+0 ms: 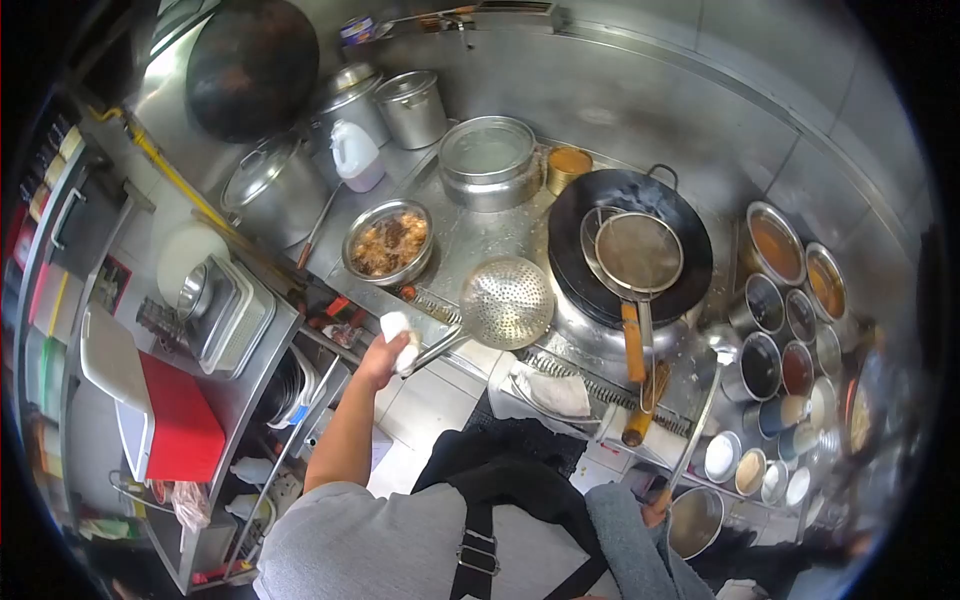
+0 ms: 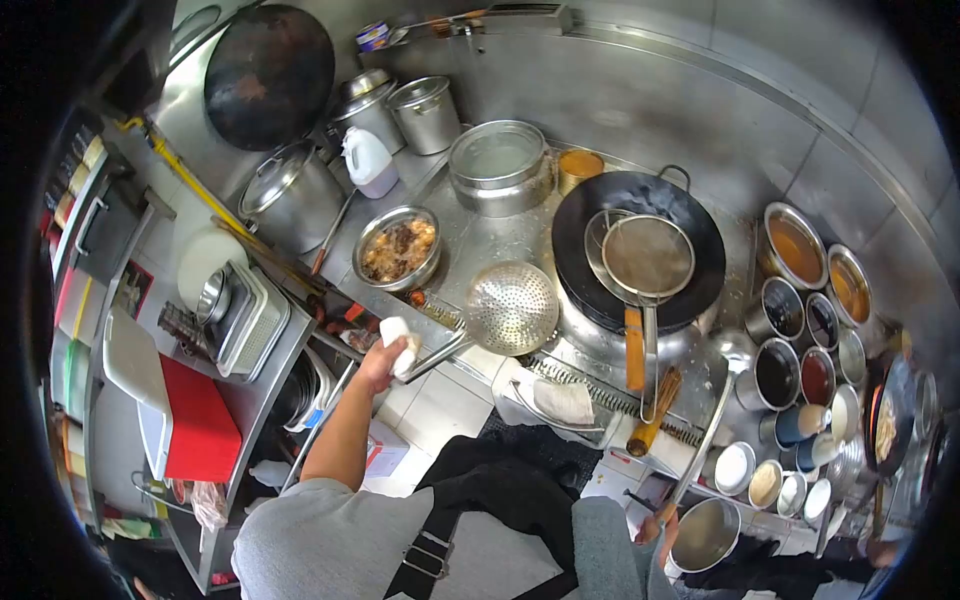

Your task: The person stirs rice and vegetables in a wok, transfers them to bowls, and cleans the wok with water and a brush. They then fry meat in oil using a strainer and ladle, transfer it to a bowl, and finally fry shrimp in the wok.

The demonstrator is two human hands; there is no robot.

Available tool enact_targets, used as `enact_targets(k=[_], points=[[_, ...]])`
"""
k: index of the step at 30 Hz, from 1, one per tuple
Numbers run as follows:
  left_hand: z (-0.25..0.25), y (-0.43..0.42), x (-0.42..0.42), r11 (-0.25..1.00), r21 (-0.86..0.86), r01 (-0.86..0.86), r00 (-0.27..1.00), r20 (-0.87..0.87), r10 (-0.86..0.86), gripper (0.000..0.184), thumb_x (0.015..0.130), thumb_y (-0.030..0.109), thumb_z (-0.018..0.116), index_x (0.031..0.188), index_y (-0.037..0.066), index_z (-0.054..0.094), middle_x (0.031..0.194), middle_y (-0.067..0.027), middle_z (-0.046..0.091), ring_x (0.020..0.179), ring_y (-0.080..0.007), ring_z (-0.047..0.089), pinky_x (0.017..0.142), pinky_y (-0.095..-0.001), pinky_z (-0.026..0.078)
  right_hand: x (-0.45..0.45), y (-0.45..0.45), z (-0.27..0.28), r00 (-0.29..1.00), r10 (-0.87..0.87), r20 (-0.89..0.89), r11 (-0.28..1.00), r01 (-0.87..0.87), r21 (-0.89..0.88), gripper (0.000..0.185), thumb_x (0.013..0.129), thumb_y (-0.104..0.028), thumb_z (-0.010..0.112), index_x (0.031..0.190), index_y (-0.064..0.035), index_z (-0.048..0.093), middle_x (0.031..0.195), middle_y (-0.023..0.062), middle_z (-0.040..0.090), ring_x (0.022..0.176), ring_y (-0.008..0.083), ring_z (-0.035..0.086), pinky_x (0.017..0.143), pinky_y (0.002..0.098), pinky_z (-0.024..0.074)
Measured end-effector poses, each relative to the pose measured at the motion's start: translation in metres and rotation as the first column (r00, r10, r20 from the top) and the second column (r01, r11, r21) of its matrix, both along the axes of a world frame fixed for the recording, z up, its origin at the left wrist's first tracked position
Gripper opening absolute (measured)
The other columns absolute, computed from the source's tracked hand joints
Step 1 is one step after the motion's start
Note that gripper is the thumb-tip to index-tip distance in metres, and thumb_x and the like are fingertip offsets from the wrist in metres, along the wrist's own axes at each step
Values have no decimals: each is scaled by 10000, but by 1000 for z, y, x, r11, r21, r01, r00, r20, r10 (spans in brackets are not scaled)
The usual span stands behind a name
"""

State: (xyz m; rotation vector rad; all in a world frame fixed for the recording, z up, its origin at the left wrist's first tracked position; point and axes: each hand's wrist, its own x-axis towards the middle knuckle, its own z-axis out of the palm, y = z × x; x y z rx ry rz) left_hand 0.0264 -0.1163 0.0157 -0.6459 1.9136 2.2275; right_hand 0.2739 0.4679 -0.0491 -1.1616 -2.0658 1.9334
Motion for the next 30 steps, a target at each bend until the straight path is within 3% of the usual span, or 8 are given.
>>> enact_targets(k=[3, 5, 12, 17, 19, 21, 25, 30], points=[[-25, -48, 14, 970, -86, -229, 970, 67, 235, 346, 953, 257, 626, 1214, 42, 550, 1017, -60, 662, 822, -186, 659, 695, -348, 543, 0, -6, 24, 981, 157, -116, 968, -130, 217, 195, 798, -32, 578, 954, -60, 465, 548, 18, 428, 418, 139, 464, 352, 283, 386], [-42, -87, 7, 938, -181, -295, 951, 41, 307, 358, 951, 288, 622, 1198, 37, 559, 1007, -72, 669, 809, -191, 662, 682, -356, 538, -26, -29, 75, 958, 142, -248, 936, -211, -281, 223, 807, -32, 611, 972, -62, 464, 590, 27, 457, 419, 151, 460, 381, 306, 417], [-106, -195, -94, 818, -382, -431, 902, -177, 393, 548, 986, 419, 516, 1352, 12, 490, 1197, -161, 621, 1043, -229, 624, 837, -366, 509, -181, -141, 136, 829, 488, -273, 746, -558, -364, 602, 896, -26, 585, 1429, -103, 315, 622, 10, 435, 461, 117, 431, 388, 278, 400], [-130, -232, -166, 910, -153, -385, 914, 74, 399, 685, 992, 526, 431, 1388, -33, 434, 1278, -205, 584, 1131, -297, 608, 896, -400, 510, -317, -260, 118, 626, 774, 91, 632, -772, -65, 406, 896, -58, 588, 1269, -57, 430, 663, 51, 489, 480, 146, 481, 410, 303, 394], [-173, -241, -190, 921, -219, -323, 945, -28, 325, 604, 991, 548, 443, 1380, 86, 431, 1145, -108, 628, 901, -238, 678, 649, -406, 584, -377, -287, 59, 522, 837, 165, 474, -842, 259, 381, 878, -108, 620, 1215, -36, 456, 745, 131, 582, 546, 250, 572, 509, 396, 475], [-137, -213, -192, 905, -210, -370, 928, -41, 370, 593, 999, 476, 479, 1406, 50, 415, 1264, -132, 580, 1110, -274, 604, 868, -411, 526, -418, -315, 29, 456, 841, 290, 268, -819, 508, 407, 862, -156, 648, 1191, -26, 448, 846, 221, 643, 684, 382, 643, 672, 481, 515], [-124, -197, -197, 840, -303, -451, 886, -38, 462, 574, 975, 342, 573, 1375, -12, 362, 1285, -181, 559, 1164, -283, 567, 970, -378, 455, -464, -407, 48, 382, 698, 605, 98, -888, 448, 418, 871, -171, 635, 1194, -48, 399, 883, 281, 649, 846, 470, 647, 756, 528, 508], [-112, -183, -194, 816, -90, -571, 821, -45, 569, 516, 933, 190, 651, 1284, -31, 344, 1208, -187, 563, 1075, -261, 581, 934, -370, 465, -479, -427, 2, 304, 873, 382, 159, -917, 365, 385, 881, -81, 593, 1178, -27, 354, 857, 271, 634, 758, 422, 663, 650, 470, 524]])
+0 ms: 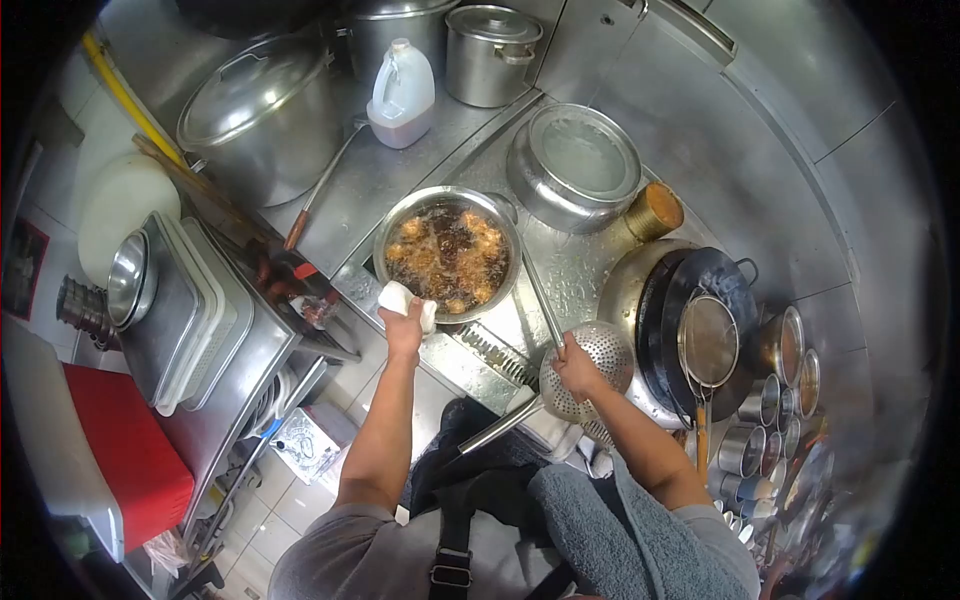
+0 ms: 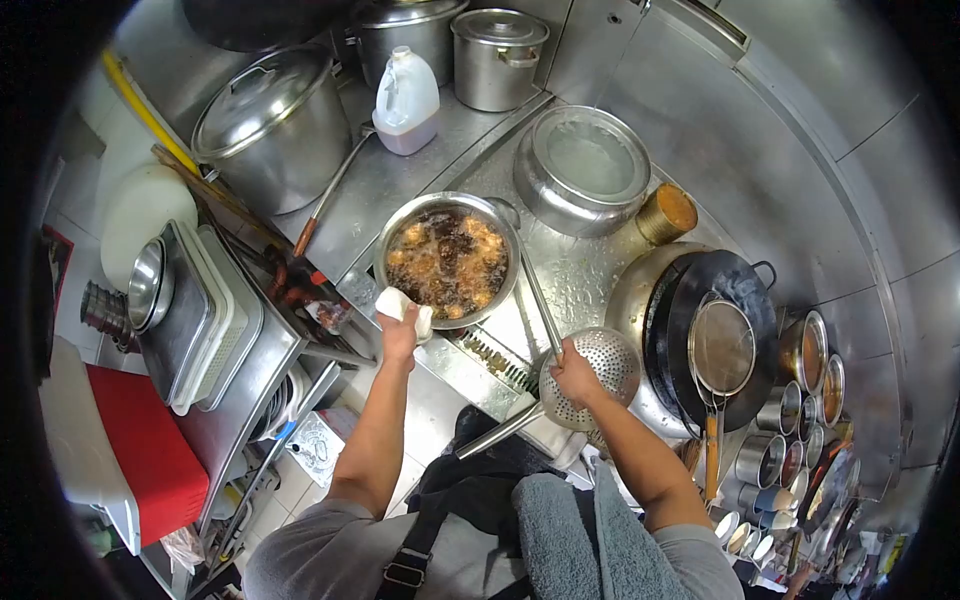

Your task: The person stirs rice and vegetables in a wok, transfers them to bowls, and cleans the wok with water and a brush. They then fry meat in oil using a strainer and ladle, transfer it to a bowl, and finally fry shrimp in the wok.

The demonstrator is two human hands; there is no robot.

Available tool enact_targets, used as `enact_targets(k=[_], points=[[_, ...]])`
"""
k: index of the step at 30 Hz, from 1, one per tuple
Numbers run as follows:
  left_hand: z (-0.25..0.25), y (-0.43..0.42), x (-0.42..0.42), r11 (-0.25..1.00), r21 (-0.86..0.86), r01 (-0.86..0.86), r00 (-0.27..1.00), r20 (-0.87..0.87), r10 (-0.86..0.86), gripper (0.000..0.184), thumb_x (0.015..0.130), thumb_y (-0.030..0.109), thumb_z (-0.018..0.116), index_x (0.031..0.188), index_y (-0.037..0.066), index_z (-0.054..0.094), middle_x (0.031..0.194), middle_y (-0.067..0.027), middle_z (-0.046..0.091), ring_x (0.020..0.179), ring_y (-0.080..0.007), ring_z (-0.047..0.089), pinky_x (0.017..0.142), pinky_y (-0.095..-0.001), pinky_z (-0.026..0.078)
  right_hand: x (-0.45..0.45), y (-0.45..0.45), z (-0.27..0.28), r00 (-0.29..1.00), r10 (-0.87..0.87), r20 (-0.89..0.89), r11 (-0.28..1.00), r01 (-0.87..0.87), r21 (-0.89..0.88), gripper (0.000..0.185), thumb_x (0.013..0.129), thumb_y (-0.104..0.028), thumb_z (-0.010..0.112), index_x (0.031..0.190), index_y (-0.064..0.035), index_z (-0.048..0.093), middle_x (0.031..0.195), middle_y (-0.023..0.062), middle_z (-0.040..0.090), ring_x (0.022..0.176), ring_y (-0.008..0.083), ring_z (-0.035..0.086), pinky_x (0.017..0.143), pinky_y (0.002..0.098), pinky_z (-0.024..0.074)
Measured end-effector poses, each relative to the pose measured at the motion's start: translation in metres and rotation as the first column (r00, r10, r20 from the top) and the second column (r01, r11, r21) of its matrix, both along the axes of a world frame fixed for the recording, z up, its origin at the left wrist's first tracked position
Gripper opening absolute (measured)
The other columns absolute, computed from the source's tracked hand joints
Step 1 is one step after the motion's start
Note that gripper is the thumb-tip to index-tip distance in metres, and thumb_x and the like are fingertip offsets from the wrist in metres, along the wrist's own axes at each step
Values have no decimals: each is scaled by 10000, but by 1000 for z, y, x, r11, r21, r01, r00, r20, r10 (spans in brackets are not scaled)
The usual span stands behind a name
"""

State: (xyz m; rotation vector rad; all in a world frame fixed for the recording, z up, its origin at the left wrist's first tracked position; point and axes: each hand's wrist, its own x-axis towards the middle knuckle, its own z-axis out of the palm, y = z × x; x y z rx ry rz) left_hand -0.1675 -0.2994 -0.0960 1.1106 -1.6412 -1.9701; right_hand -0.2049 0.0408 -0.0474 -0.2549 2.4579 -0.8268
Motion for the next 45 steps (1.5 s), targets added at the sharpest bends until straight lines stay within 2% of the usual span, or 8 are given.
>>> enact_targets(k=[6, 10, 18, 24, 30, 39, 43, 45], points=[[-23, -26, -16, 994, -76, -76, 995, -75, 70, 450, 891, 21, 628, 1298, 22, 436, 1160, -121, 588, 1014, -233, 608, 837, -358, 528, 3, -6, 24, 950, -131, 282, 972, 180, -154, 361, 873, -23, 581, 1185, -49, 401, 689, 101, 521, 508, 218, 559, 453, 375, 447], [6, -37, -21, 998, 61, -27, 991, -131, 35, 430, 864, -13, 600, 1274, 34, 476, 1131, -105, 599, 981, -222, 619, 820, -356, 537, 19, -4, 31, 889, -162, 429, 909, 304, -286, 349, 878, 4, 567, 1185, -71, 420, 664, 40, 470, 417, 130, 464, 367, 302, 378], [78, -28, -42, 988, -61, 139, 971, -189, -148, 368, 836, -15, 591, 1193, 5, 501, 1045, -113, 604, 905, -212, 627, 727, -337, 556, 58, 10, 47, 759, -127, 639, 748, 496, -441, 351, 901, 25, 556, 1192, -63, 381, 677, 30, 445, 422, 111, 420, 375, 267, 354], [96, 8, -57, 961, -17, 275, 912, -313, -266, 380, 832, -37, 580, 1206, 5, 522, 1029, -87, 614, 861, -192, 636, 695, -312, 556, 98, 44, 91, 755, -173, 633, 678, 557, -480, 298, 895, -5, 566, 1119, -72, 382, 631, 19, 427, 422, 114, 416, 381, 282, 350], [171, 84, -70, 896, -88, 435, 836, -330, -438, 352, 828, -28, 573, 1179, -6, 556, 1000, -101, 627, 818, -191, 639, 686, -325, 565, 145, 98, 147, 722, -241, 649, 578, 644, -502, 267, 895, -37, 575, 1032, -96, 353, 644, 16, 433, 432, 107, 418, 375, 301, 343], [266, 201, -108, 773, -190, 605, 720, -283, -634, 284, 843, 0, 589, 1125, -10, 551, 985, -112, 639, 818, -213, 664, 683, -344, 563, 188, 180, 197, 716, -252, 651, 327, 696, -639, 243, 884, -22, 564, 991, -105, 362, 664, 8, 453, 440, 82, 435, 371, 265, 364], [292, 243, -120, 729, -259, 634, 719, -150, -679, 314, 843, 80, 620, 1148, 41, 559, 921, -65, 663, 724, -186, 661, 524, -334, 501, 197, 206, 196, 730, -251, 636, 248, 683, -687, 241, 887, -40, 570, 1001, -107, 368, 681, 6, 463, 445, 81, 443, 366, 266, 385], [303, 265, -119, 720, -270, 640, 709, -155, -688, 306, 835, 49, 613, 1134, 17, 556, 933, -87, 660, 727, -205, 666, 566, -340, 524, 200, 217, 196, 720, -257, 645, 235, 694, -681, 241, 892, -52, 574, 1004, -102, 367, 684, 5, 462, 454, 83, 449, 371, 271, 401]])
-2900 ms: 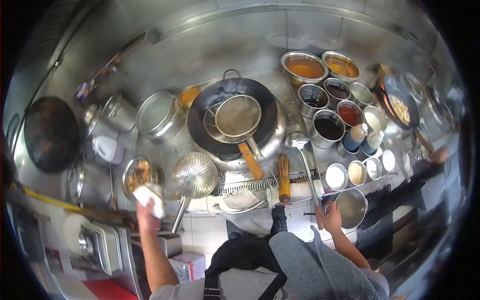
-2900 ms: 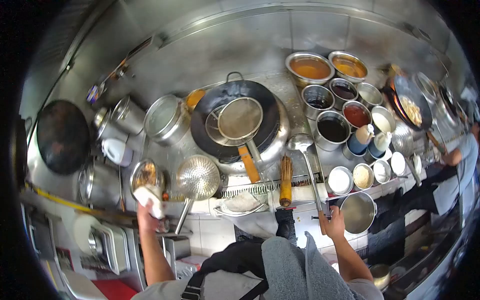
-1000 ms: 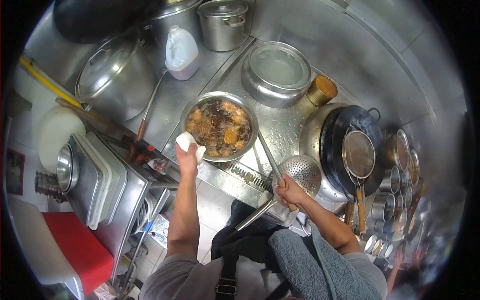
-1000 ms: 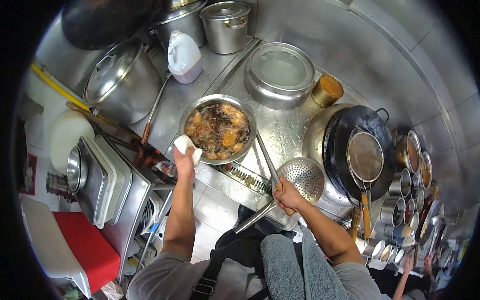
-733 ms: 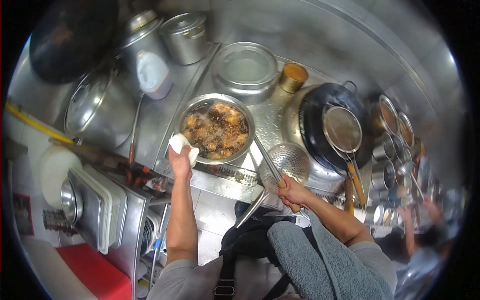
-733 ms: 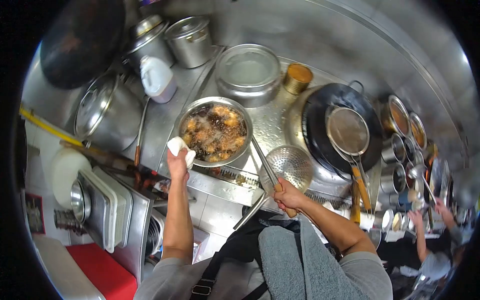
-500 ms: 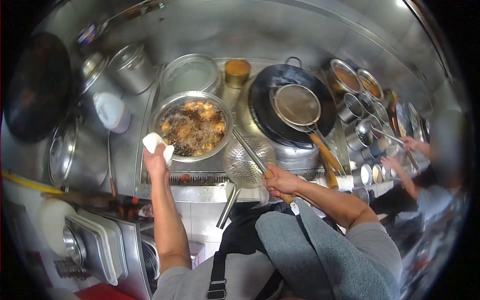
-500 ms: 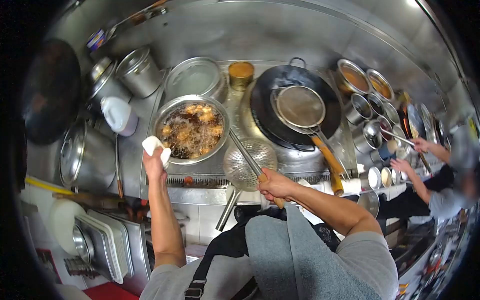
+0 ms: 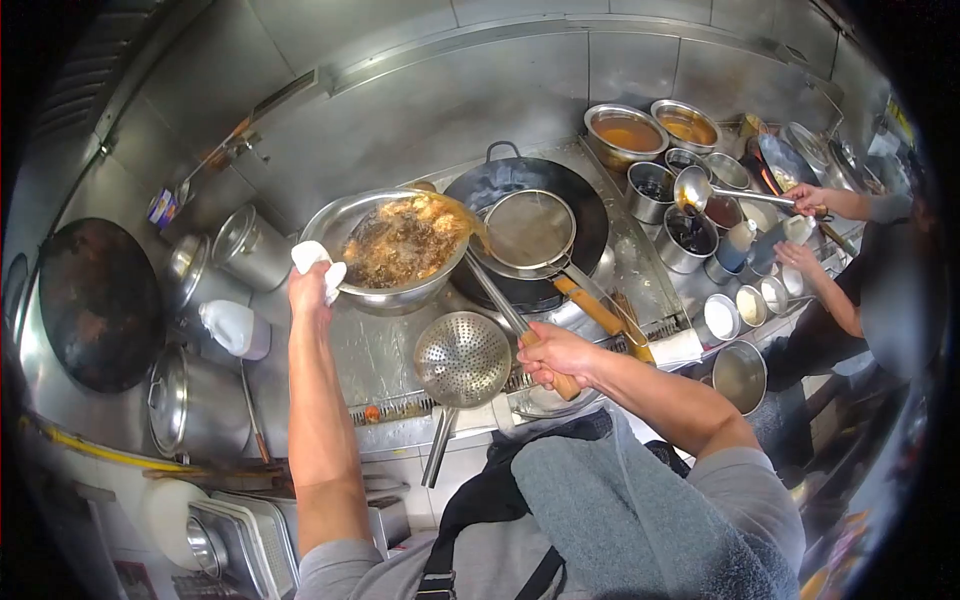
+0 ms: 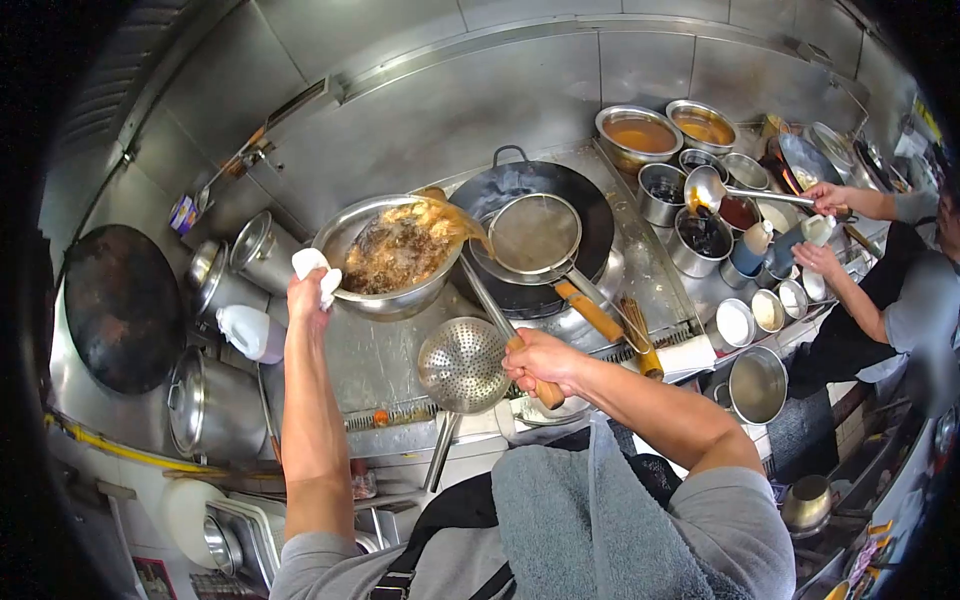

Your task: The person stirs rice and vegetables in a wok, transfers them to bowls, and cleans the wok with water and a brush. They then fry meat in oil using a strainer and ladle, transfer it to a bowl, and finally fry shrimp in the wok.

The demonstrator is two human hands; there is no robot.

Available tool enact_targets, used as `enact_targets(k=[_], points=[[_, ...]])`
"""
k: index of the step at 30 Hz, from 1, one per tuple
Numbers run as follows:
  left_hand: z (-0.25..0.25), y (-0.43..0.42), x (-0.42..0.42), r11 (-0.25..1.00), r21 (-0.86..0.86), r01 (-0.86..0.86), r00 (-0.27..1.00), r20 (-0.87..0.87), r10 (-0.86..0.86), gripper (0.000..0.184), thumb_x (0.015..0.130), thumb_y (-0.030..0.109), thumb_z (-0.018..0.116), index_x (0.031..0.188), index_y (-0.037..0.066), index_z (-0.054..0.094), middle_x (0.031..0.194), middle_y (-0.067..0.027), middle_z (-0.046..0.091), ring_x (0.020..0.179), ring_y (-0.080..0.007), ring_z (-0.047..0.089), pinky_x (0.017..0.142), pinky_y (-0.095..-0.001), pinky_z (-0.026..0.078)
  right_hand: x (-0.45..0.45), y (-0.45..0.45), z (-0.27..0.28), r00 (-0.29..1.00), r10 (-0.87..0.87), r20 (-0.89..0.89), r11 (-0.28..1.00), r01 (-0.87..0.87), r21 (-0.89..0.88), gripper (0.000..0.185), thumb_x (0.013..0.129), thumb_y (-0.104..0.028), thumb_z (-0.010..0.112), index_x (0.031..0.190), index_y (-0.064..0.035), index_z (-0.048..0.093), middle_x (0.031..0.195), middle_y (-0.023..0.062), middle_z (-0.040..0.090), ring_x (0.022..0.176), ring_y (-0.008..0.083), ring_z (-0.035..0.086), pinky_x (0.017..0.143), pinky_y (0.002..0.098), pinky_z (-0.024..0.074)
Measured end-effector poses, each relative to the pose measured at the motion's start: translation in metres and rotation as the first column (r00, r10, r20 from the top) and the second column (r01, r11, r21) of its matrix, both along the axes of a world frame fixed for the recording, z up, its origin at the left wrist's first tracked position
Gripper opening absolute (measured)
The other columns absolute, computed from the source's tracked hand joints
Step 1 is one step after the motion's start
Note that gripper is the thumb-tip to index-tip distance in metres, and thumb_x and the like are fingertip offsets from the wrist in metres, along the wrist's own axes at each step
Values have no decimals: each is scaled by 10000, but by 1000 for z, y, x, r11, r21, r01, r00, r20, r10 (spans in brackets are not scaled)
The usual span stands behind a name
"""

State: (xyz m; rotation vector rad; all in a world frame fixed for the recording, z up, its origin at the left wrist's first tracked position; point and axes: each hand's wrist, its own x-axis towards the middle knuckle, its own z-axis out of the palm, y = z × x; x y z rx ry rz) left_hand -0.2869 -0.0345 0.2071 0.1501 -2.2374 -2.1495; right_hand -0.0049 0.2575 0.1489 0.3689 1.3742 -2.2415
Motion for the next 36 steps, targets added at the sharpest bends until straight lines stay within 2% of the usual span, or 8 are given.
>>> enact_targets(k=[1, 5, 16, 18, 25, 28, 30, 36], points=[[5, 9, -1, 1000, 4, 2, 1000, -2, -2, 298, 827, 18, 606, 1119, -7, 552, 946, -109, 656, 729, -224, 670, 607, -346, 548, 1, 5, -5, 1000, -4, -20, 1000, 4, -8, 239, 899, -65, 577, 1005, -94, 365, 689, 4, 463, 461, 86, 452, 375, 272, 412], [9, 30, -11, 995, -90, 36, 999, 1, -36, 328, 813, 24, 620, 1130, -15, 546, 967, -121, 661, 751, -227, 678, 602, -353, 543, 5, 17, -9, 1000, -28, -2, 996, 28, -90, 231, 907, -73, 581, 996, -86, 368, 687, 1, 466, 470, 85, 454, 379, 271, 411], [15, 64, -10, 986, -165, 12, 1000, 9, -11, 378, 797, 33, 643, 1163, -4, 553, 973, -114, 667, 772, -225, 680, 591, -350, 531, 7, 38, -20, 1000, -13, 27, 983, 18, -183, 199, 913, -79, 576, 989, -89, 392, 687, -1, 478, 478, 82, 453, 404, 273, 405], [16, 68, -14, 975, -222, 21, 999, 30, -15, 360, 822, 99, 646, 1170, 64, 562, 923, -61, 675, 726, -190, 661, 522, -346, 464, 6, 41, -23, 1000, -17, 19, 979, 20, -201, 197, 913, -80, 575, 991, -89, 395, 687, -1, 479, 478, 80, 452, 405, 272, 405], [14, 78, -28, 961, -276, 23, 1000, 24, -17, 340, 826, 99, 648, 1156, 65, 571, 917, -62, 675, 717, -186, 661, 517, -344, 462, 1, 49, -27, 998, -32, 49, 968, 43, -247, 200, 907, -69, 577, 999, -82, 400, 692, -3, 479, 481, 75, 448, 404, 264, 394], [19, 85, -29, 966, -259, 21, 1000, 13, -18, 329, 824, 103, 654, 1141, 58, 578, 891, -61, 674, 675, -181, 651, 474, -347, 439, -1, 52, -24, 999, -27, 38, 969, 35, -243, 202, 906, -67, 576, 1004, -77, 399, 694, -1, 477, 481, 75, 447, 406, 265, 392], [23, 88, -29, 971, -237, 45, 999, 5, -45, 402, 762, 45, 667, 1144, -38, 575, 994, -136, 673, 811, -237, 677, 662, -363, 535, -2, 53, -24, 999, -25, 40, 970, 34, -241, 200, 906, -66, 574, 1004, -74, 400, 695, 0, 476, 482, 75, 447, 408, 266, 392], [30, 96, -42, 925, -378, 30, 1000, 11, -29, 421, 744, 59, 684, 1142, -34, 583, 997, -135, 673, 802, -227, 675, 652, -351, 524, -8, 57, -27, 996, -50, 78, 952, 71, -298, 181, 905, -58, 565, 997, -81, 411, 701, -2, 470, 479, 79, 436, 423, 276, 391]])
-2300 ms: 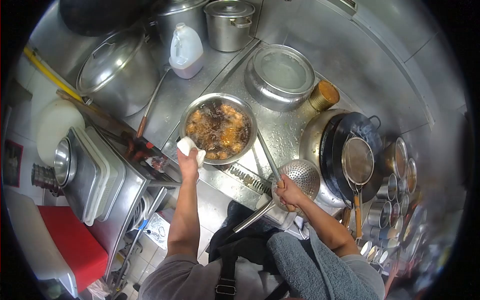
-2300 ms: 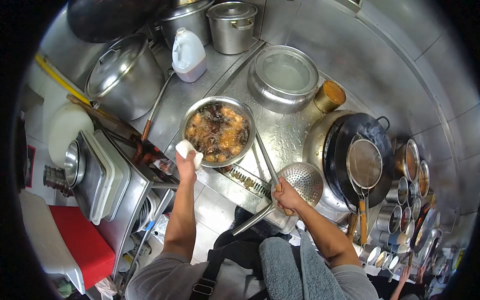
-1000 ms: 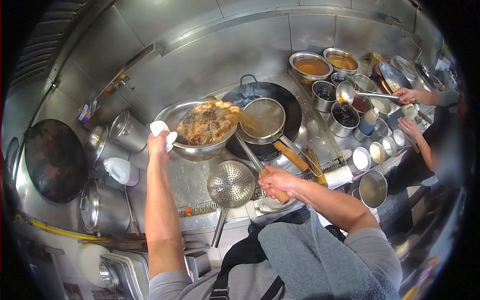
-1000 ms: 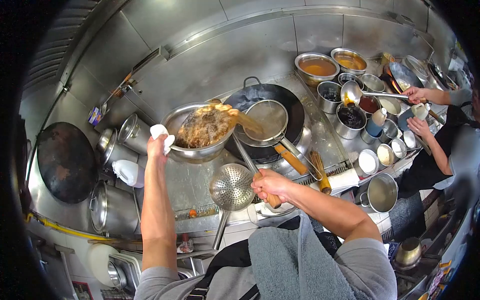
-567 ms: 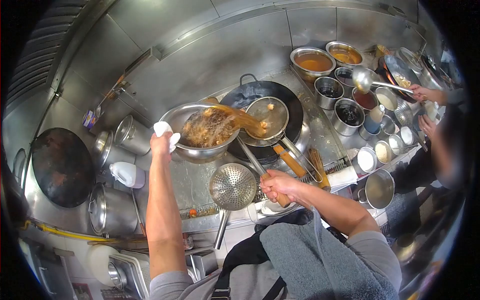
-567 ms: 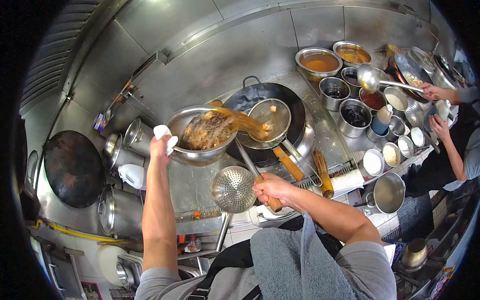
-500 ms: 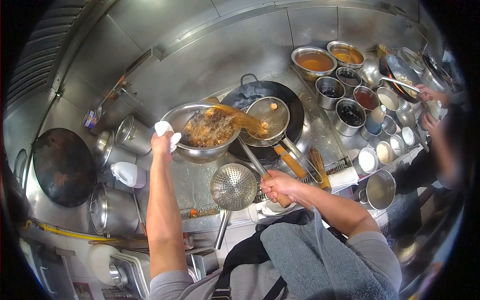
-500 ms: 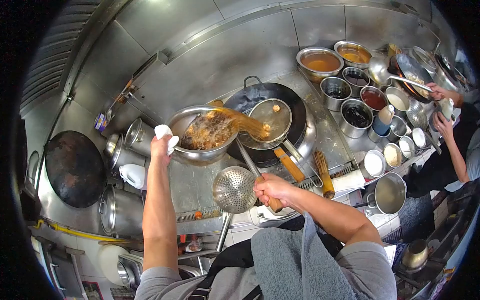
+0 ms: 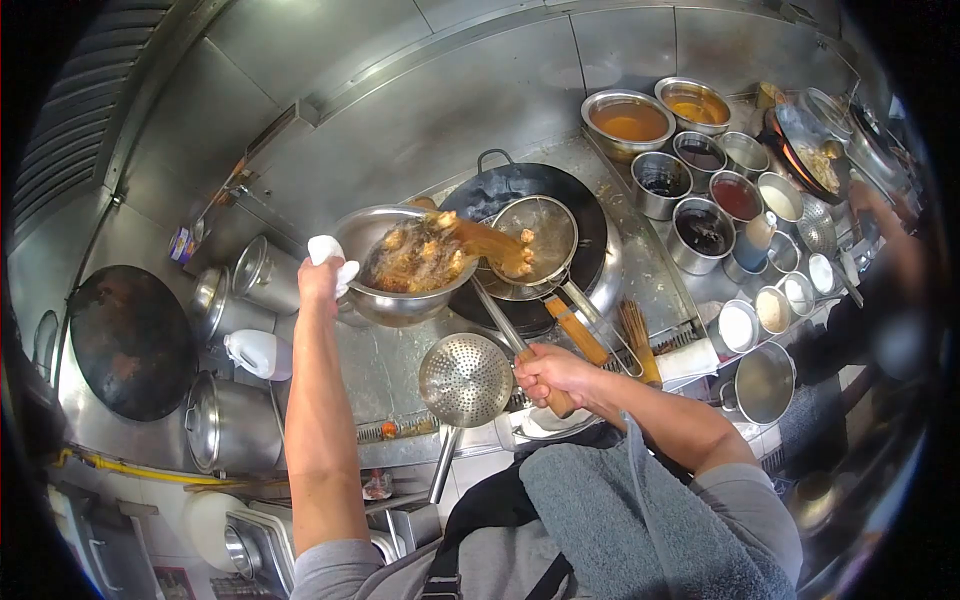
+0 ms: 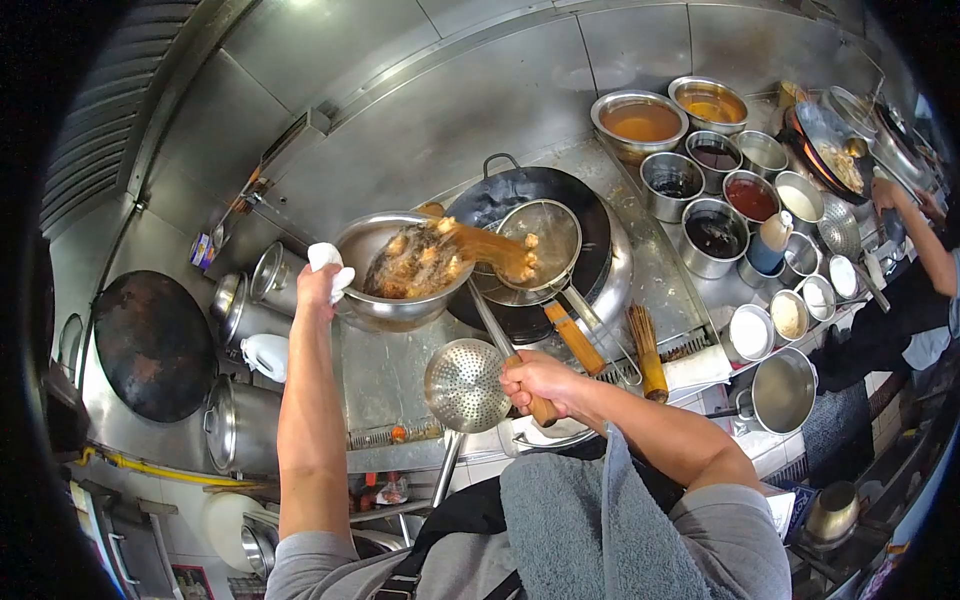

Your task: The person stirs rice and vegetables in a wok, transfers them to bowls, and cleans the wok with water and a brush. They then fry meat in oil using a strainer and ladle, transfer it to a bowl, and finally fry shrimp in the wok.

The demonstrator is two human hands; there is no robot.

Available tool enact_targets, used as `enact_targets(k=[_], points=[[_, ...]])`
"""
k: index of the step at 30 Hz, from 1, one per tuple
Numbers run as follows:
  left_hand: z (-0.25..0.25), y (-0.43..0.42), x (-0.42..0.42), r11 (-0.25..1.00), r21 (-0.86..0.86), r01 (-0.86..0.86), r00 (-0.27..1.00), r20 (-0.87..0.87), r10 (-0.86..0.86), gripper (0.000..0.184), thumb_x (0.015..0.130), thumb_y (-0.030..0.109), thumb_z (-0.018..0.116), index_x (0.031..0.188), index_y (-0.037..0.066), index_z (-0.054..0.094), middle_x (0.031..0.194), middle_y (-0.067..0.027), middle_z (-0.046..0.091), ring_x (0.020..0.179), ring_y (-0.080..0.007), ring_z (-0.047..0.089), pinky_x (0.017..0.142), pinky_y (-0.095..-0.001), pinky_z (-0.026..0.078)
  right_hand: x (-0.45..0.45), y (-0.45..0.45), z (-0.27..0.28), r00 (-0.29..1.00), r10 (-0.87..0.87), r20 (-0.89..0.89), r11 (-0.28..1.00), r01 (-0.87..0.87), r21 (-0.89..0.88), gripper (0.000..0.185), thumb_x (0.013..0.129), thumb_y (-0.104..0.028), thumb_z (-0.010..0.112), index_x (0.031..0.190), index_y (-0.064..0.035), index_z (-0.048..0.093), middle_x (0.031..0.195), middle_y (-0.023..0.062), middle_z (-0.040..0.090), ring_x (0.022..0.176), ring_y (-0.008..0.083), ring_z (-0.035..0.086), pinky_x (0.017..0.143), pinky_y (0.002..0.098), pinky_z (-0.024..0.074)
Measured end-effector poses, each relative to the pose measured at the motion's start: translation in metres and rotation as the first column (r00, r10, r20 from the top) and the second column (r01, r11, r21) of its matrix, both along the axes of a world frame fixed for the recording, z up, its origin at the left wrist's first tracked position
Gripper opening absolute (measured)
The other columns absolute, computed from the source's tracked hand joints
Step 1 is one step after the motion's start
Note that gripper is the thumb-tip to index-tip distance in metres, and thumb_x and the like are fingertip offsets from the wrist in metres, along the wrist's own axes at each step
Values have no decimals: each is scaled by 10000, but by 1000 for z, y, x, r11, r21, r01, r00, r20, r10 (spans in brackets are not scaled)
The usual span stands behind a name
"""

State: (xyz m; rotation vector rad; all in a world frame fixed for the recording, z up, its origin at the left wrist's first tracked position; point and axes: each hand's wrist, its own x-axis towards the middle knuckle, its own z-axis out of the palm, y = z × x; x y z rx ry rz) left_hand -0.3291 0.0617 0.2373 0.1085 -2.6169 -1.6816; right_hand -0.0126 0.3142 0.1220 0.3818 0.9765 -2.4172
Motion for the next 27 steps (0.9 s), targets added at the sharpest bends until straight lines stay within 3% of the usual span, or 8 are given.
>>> enact_targets(k=[3, 6, 10, 13, 17, 20, 26, 27], points=[[1, 3, -4, 999, 53, 13, 999, -30, -12, 427, 737, 61, 684, 1142, -31, 583, 994, -131, 673, 795, -225, 674, 637, -349, 517, -3, 2, 0, 1000, 9, -13, 1000, -9, -25, 178, 904, -60, 564, 997, -87, 415, 699, -2, 471, 481, 82, 434, 431, 282, 392], [10, 9, -1, 999, -38, -11, 1000, -15, 11, 428, 735, 63, 683, 1141, -27, 585, 985, -124, 671, 780, -223, 671, 615, -350, 507, -5, 3, -2, 1000, 16, -20, 999, -17, -45, 171, 902, -68, 567, 991, -89, 421, 697, -3, 471, 486, 82, 437, 433, 288, 395], [18, 17, 1, 999, -38, 8, 999, -35, -9, 426, 734, 59, 681, 1141, -24, 583, 976, -119, 669, 771, -221, 668, 600, -352, 501, -8, 6, -7, 999, 29, -35, 996, -32, -83, 152, 906, -82, 566, 974, -91, 431, 694, -6, 469, 489, 82, 439, 432, 295, 400], [25, 23, -1, 994, -104, 19, 1000, -21, -21, 441, 786, 42, 646, 1216, -11, 568, 1042, -123, 670, 849, -231, 670, 698, -379, 543, -11, 7, -12, 999, 42, -26, 991, -45, -129, 140, 909, -91, 565, 966, -95, 437, 693, -7, 467, 486, 80, 438, 430, 295, 405], [28, 27, -4, 997, -73, 18, 999, -29, -20, 439, 771, 34, 653, 1201, -11, 580, 1037, -123, 673, 855, -227, 668, 703, -373, 539, -12, 9, -14, 999, 45, -14, 988, -47, -147, 120, 911, -100, 565, 946, -103, 450, 692, -12, 464, 483, 74, 434, 429, 290, 411], [31, 32, -1, 990, -138, 22, 994, -106, -37, 414, 715, 56, 678, 1105, -53, 593, 962, -147, 671, 796, -234, 668, 657, -366, 521, -11, 8, -9, 1000, 24, 3, 990, -23, -140, 103, 910, -97, 554, 939, -108, 455, 695, -14, 465, 478, 70, 433, 427, 287, 409], [33, 35, -21, 967, -255, 20, 990, -127, -54, 429, 701, 68, 690, 1107, -51, 621, 1019, -161, 685, 901, -258, 672, 758, -385, 515, -14, 11, -10, 997, 76, 18, 978, -71, -194, 62, 903, -86, 528, 897, -111, 472, 671, -24, 453, 470, 72, 427, 426, 288, 408], [32, 36, -24, 959, -282, 9, 988, -143, -51, 415, 724, 6, 662, 1132, -35, 595, 1005, -143, 670, 833, -254, 668, 670, -392, 531, -15, 11, -12, 997, 77, 19, 978, -72, -194, 62, 903, -86, 528, 897, -111, 472, 671, -24, 453, 470, 72, 427, 426, 288, 408]])
